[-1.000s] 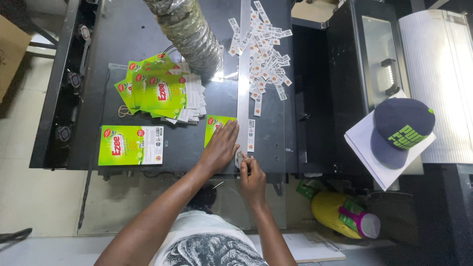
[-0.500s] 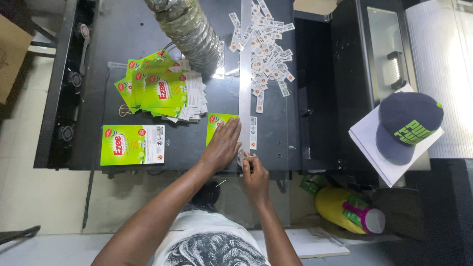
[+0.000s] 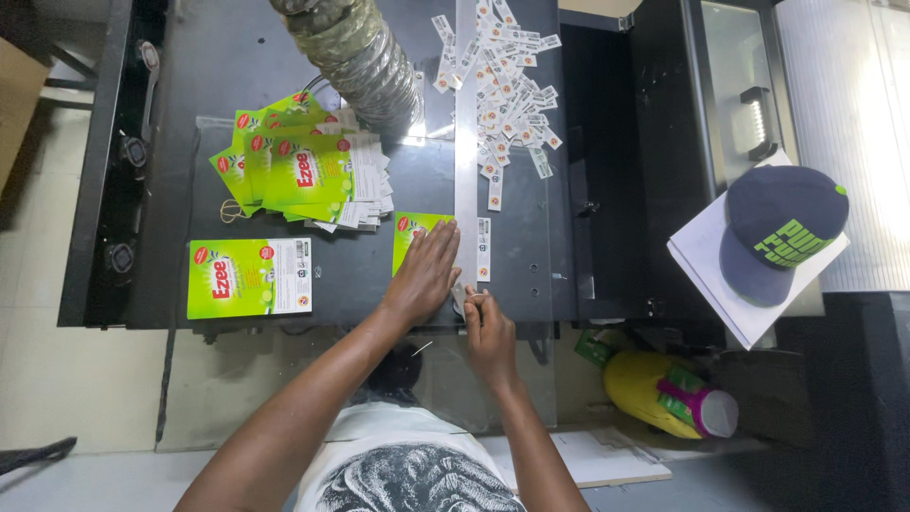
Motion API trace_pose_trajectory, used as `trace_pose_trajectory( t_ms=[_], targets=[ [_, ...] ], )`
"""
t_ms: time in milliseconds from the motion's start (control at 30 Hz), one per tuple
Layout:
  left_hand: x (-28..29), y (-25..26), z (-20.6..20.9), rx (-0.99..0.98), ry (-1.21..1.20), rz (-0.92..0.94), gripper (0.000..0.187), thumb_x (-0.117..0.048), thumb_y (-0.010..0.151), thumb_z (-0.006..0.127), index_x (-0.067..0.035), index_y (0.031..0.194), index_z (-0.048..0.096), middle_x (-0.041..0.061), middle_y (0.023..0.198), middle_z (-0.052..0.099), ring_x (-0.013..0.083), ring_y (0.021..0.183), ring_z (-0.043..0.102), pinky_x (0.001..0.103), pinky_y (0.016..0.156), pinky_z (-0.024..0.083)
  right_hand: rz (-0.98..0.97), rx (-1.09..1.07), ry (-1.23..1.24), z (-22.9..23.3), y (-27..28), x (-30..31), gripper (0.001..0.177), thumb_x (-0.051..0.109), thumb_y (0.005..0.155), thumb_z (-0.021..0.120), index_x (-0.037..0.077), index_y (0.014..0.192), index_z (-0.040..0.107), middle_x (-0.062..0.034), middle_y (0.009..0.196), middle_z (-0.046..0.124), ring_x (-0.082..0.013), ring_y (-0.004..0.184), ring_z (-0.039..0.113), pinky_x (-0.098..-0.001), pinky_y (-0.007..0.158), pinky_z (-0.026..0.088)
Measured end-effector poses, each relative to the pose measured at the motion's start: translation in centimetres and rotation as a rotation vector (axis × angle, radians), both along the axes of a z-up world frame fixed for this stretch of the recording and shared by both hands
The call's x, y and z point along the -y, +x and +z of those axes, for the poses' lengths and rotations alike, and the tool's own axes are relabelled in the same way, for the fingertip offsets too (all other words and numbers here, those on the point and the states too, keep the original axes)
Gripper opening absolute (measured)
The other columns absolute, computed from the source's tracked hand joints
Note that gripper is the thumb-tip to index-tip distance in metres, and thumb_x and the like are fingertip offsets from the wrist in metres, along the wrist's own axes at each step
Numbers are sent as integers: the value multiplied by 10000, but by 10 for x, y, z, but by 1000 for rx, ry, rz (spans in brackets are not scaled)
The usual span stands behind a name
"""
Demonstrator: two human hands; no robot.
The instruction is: The person uses a utility knife and a metal ruler to cut small rectangular pieces from green printed paper sheets. The person repeatedly aligns the ruler, cuts along the edge, and moves the cut pieces aside on the table.
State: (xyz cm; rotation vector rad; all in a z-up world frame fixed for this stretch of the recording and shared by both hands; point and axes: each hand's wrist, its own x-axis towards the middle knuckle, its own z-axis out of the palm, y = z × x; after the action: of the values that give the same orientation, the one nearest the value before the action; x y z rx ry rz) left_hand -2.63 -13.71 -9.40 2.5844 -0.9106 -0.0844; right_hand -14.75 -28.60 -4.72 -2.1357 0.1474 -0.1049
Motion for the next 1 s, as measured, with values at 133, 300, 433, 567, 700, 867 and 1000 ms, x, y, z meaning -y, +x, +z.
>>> trace_pose_trajectory(
  t_ms=[133,300,433,567,700,867,1000],
  targets=[
    [1,1,-1,1,16,-4,637,-376,1193,447,-43,1736,459,210,1809,436,364,1709,359,566,1411,198,5,-1,10,1,-1,1,319,260,1216,511,6,1103,667,-340,1102,821,-493,1349,698,-734,1267,425],
    [2,3,-3,33,26,-8,637,-381,1179,501,-36,1714,481,229,1778,464,381,1686,396,594,1396,241,-6,21,38,-3,-4,0,318,263,1226,516,7,1114,667,-358,1134,803,-507,1397,660,-762,1248,411],
    [-1,11,20,-83,21,-26,718,-410,1117,639,-7,1697,503,248,1764,473,415,1674,405,600,1390,260,-116,-54,105,-60,-8,24,262,286,1206,545,77,1130,684,-216,926,804,-351,1174,825,-622,1127,587],
    [3,19,25,-163,29,-43,1032,-560,885,906,19,1657,540,287,1722,502,462,1648,431,612,1380,298,-374,104,542,-103,-4,40,236,323,1202,557,103,1158,629,-69,958,760,-213,1044,762,-489,1023,610],
    [15,25,18,-150,67,-15,1163,-594,752,1019,23,1627,564,293,1680,538,478,1613,470,614,1357,348,-460,159,447,-91,9,40,261,316,1193,652,57,1165,672,-99,957,724,-198,983,723,-432,917,623],
    [23,23,43,-202,99,24,1126,-437,706,1095,-6,1612,585,268,1666,564,513,1583,495,693,1304,386,-406,-20,-13,-41,71,46,227,234,1178,677,29,1225,764,-197,1048,794,-369,1020,781,-511,878,620],
    [28,25,43,-191,122,30,1267,-458,610,1122,-29,1650,539,250,1677,550,520,1573,490,736,1265,428,-245,-63,-304,5,117,33,253,106,1081,757,-14,1298,806,-277,1091,835,-490,1061,813,-588,904,646]
  ],
)
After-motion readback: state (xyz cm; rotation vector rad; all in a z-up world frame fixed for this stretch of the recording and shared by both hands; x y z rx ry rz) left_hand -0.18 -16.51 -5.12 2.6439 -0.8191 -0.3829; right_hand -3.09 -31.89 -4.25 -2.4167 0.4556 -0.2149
